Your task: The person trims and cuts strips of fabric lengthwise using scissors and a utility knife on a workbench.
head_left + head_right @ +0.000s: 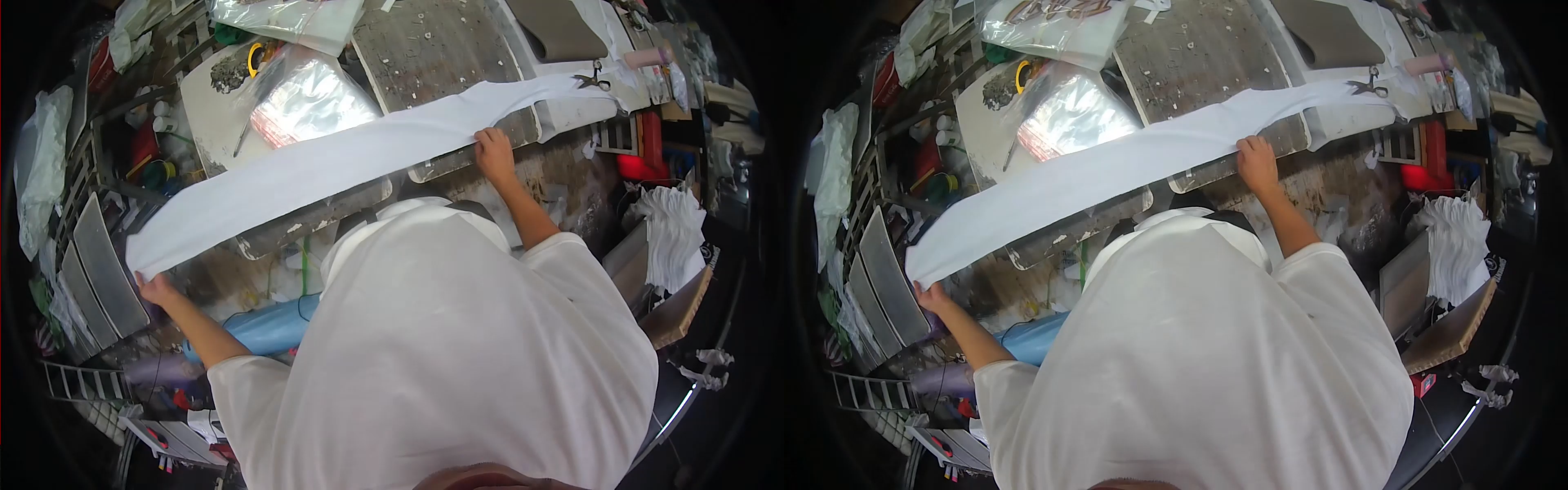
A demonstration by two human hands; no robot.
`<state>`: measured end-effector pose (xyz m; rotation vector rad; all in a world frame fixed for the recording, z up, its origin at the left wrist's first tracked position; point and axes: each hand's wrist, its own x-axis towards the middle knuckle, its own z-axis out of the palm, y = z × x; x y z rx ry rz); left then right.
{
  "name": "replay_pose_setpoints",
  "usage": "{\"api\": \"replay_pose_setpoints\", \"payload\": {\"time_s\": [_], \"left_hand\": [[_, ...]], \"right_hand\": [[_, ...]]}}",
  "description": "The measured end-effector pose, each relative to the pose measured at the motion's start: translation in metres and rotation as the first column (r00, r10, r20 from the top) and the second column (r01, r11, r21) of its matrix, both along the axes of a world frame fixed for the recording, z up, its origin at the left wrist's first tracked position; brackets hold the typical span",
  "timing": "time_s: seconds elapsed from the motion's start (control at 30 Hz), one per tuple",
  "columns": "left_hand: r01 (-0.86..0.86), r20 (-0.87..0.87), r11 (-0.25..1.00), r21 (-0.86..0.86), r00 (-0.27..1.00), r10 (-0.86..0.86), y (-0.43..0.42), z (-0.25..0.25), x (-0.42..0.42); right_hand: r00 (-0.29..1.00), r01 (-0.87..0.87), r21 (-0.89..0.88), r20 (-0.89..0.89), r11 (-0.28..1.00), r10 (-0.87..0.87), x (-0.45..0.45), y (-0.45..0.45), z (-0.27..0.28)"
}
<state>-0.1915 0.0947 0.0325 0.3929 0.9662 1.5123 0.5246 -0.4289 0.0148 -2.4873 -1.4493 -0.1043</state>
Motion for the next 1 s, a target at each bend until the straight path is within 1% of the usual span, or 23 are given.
{"api": "replay_pose_setpoints", "payload": {"time_s": [0.07, 0.1, 0.17, 0.2, 0.23, 0.27, 0.3, 0.37, 0.4, 0.43, 0.5, 0.53, 0.57, 0.6, 0.63, 0.7, 0.73, 0.8, 0.83, 0.9, 0.93, 0.97, 1.0], "left_hand": [[0.097, 0.26, 0.994, -0.043, 0.962, -0.082, -0.004, -0.039, -0.02], [0.099, 0.261, 0.994, -0.048, 0.962, -0.083, -0.006, -0.047, -0.022], [0.002, 0.306, 0.995, -0.102, 0.951, 0.03, -0.01, -0.062, -0.027], [-0.003, 0.307, 0.994, -0.106, 0.951, 0.036, -0.012, -0.061, -0.027], [-0.066, 0.269, 0.989, -0.131, 0.958, 0.099, -0.012, -0.057, -0.029], [-0.128, 0.228, 0.98, -0.153, 0.96, 0.161, -0.01, -0.051, -0.031], [-0.133, 0.228, 0.979, -0.156, 0.959, 0.166, -0.01, -0.038, -0.03], [-0.07, 0.168, 0.989, -0.134, 0.981, 0.092, -0.013, -0.013, -0.021], [-0.048, 0.225, 0.997, -0.068, 0.972, 0.063, -0.002, -0.025, -0.042], [-0.049, 0.225, 0.996, -0.07, 0.972, 0.064, 0.004, -0.029, -0.056], [-0.016, 0.358, 0.999, 0.034, 0.934, 0.002, 0.006, -0.033, -0.07], [-0.014, 0.361, 0.999, 0.029, 0.933, 0.003, 0.003, -0.033, -0.074], [-0.076, 0.343, 0.992, 0.099, 0.938, 0.038, 0.002, -0.032, -0.078], [-0.14, 0.329, 0.975, 0.171, 0.941, 0.077, 0.0, -0.03, -0.081], [-0.147, 0.334, 0.974, 0.17, 0.939, 0.083, -0.004, -0.029, -0.084], [-0.118, 0.276, 0.983, 0.14, 0.958, 0.075, -0.008, -0.024, -0.087], [-0.123, 0.278, 0.982, 0.142, 0.957, 0.08, -0.014, -0.016, -0.078], [0.007, 0.174, 1.0, 0.009, 0.985, -0.008, -0.03, 0.002, -0.048], [0.0, 0.168, 1.0, 0.01, 0.986, -0.002, -0.028, -0.001, -0.045], [-0.031, 0.178, 0.994, -0.106, 0.983, 0.05, -0.027, -0.007, -0.045], [-0.01, 0.158, 0.994, -0.106, 0.987, 0.027, -0.025, -0.009, -0.048], [-0.018, 0.149, 0.994, -0.104, 0.988, 0.033, -0.021, -0.011, -0.051], [0.014, 0.117, 0.988, -0.155, 0.993, 0.004, -0.016, -0.015, -0.059]], "right_hand": [[0.999, 0.031, 0.026, 0.005, 0.999, -0.032, -0.001, 0.001, -0.005], [0.998, 0.06, 0.029, -0.015, 0.998, -0.06, -0.002, 0.002, -0.006], [0.996, 0.085, 0.028, -0.032, 0.996, -0.084, -0.002, 0.003, -0.006], [0.992, 0.121, 0.026, -0.034, 0.992, -0.12, -0.003, 0.003, -0.006], [0.987, 0.157, 0.024, -0.037, 0.987, -0.156, -0.004, 0.003, -0.005], [0.988, 0.151, 0.021, -0.037, 0.988, -0.15, -0.004, 0.003, -0.004], [0.981, 0.186, 0.02, -0.063, 0.982, -0.184, -0.003, 0.0, -0.003], [0.973, 0.218, 0.018, -0.087, 0.976, -0.216, -0.001, -0.002, 0.0], [0.974, 0.21, 0.011, -0.094, 0.978, -0.208, -0.001, -0.002, 0.001], [0.974, 0.202, 0.005, -0.101, 0.979, -0.2, -0.001, -0.003, 0.002], [0.977, 0.188, 0.002, -0.101, 0.982, -0.187, 0.001, -0.002, 0.002], [0.98, 0.174, 0.0, -0.101, 0.985, -0.173, 0.003, -0.002, 0.002], [0.98, 0.174, -0.002, -0.095, 0.985, -0.173, 0.006, -0.001, 0.002], [0.956, 0.26, -0.029, -0.129, 0.965, -0.262, 0.012, 0.002, 0.0], [0.924, 0.341, -0.057, -0.162, 0.938, -0.346, 0.02, 0.008, -0.003], [0.926, 0.335, -0.034, -0.172, 0.942, -0.336, 0.052, 0.028, -0.002], [0.924, 0.336, -0.013, -0.187, 0.942, -0.333, 0.071, 0.04, -0.001], [0.96, 0.229, 0.075, -0.185, 0.971, -0.212, 0.105, 0.067, 0.003], [0.96, 0.222, 0.074, -0.191, 0.972, -0.205, 0.117, 0.074, -0.001], [0.992, 0.079, -0.006, -0.099, 0.997, -0.079, 0.135, 0.085, -0.011], [0.991, 0.072, -0.004, -0.11, 0.997, -0.072, 0.144, 0.089, -0.017], [0.995, 0.02, -0.093, -0.092, 0.995, -0.028, 0.154, 0.09, -0.022], [0.997, -0.03, -0.186, -0.075, 0.982, 0.016, 0.16, 0.092, -0.027]]}}
